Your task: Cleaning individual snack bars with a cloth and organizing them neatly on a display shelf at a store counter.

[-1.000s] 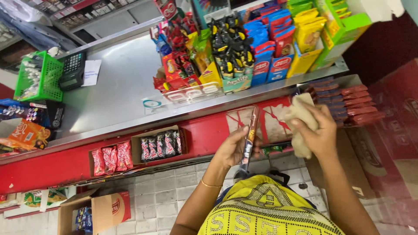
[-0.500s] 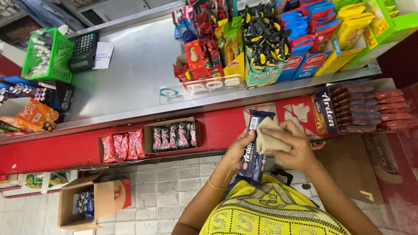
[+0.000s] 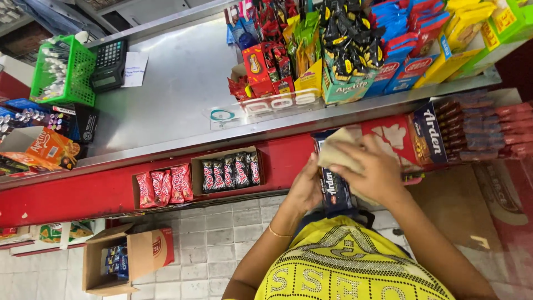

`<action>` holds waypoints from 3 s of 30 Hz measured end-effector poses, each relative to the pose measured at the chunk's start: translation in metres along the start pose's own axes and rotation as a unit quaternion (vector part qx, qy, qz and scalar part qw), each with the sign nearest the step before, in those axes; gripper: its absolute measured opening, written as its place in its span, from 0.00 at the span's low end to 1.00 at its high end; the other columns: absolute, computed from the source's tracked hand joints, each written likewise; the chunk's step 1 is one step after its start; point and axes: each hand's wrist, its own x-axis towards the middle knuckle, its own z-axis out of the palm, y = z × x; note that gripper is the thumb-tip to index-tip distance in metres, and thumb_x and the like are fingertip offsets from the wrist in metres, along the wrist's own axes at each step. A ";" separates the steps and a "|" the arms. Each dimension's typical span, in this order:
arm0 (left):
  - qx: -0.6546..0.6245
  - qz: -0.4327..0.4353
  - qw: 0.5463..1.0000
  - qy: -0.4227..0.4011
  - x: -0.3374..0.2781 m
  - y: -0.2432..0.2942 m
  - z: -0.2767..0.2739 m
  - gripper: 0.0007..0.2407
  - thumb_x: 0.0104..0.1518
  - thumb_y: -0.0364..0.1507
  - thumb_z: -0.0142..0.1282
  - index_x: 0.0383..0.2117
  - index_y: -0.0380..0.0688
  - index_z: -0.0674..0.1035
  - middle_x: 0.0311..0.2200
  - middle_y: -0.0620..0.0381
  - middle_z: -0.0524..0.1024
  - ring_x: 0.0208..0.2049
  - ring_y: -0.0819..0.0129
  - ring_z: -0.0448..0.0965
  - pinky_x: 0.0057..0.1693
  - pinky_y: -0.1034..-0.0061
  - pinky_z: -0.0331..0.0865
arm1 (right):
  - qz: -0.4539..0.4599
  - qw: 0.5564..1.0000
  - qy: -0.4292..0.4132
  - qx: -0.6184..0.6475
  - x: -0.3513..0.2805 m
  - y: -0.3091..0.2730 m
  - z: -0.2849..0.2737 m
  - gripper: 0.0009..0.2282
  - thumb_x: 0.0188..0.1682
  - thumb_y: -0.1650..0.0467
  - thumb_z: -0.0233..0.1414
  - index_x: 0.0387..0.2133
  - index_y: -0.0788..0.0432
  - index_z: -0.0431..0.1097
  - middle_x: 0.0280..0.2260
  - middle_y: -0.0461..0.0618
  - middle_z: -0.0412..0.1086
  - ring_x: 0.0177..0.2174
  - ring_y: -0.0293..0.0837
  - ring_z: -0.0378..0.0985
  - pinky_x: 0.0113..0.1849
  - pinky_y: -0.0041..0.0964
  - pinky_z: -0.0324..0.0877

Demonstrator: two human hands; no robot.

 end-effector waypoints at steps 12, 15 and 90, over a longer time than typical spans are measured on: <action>-0.189 0.033 0.944 0.269 0.039 0.002 -0.098 0.23 0.66 0.51 0.41 0.44 0.42 0.75 0.39 0.42 0.81 0.41 0.48 0.84 0.46 0.52 0.81 | 0.141 0.916 -0.353 -0.129 -0.040 0.010 0.024 0.22 0.42 0.48 0.55 0.53 0.24 0.72 0.51 0.48 0.70 0.50 0.63 0.76 0.50 0.55 0.72; -0.191 0.065 0.923 0.329 0.085 -0.027 -0.191 0.17 0.62 0.44 0.53 0.44 0.43 0.76 0.38 0.48 0.80 0.39 0.52 0.83 0.47 0.56 0.80 | 0.171 0.921 -0.339 -0.089 -0.064 0.038 0.031 0.23 0.41 0.50 0.57 0.54 0.24 0.71 0.50 0.49 0.71 0.51 0.63 0.75 0.49 0.56 0.72; 0.611 0.192 0.767 0.038 0.116 -0.103 0.068 0.25 0.48 0.35 0.71 0.53 0.48 0.75 0.44 0.47 0.72 0.51 0.42 0.74 0.58 0.52 0.67 | 0.286 0.873 0.012 0.394 -0.109 0.253 -0.090 0.29 0.33 0.71 0.69 0.46 0.57 0.60 0.35 0.54 0.67 0.35 0.49 0.72 0.37 0.44 0.70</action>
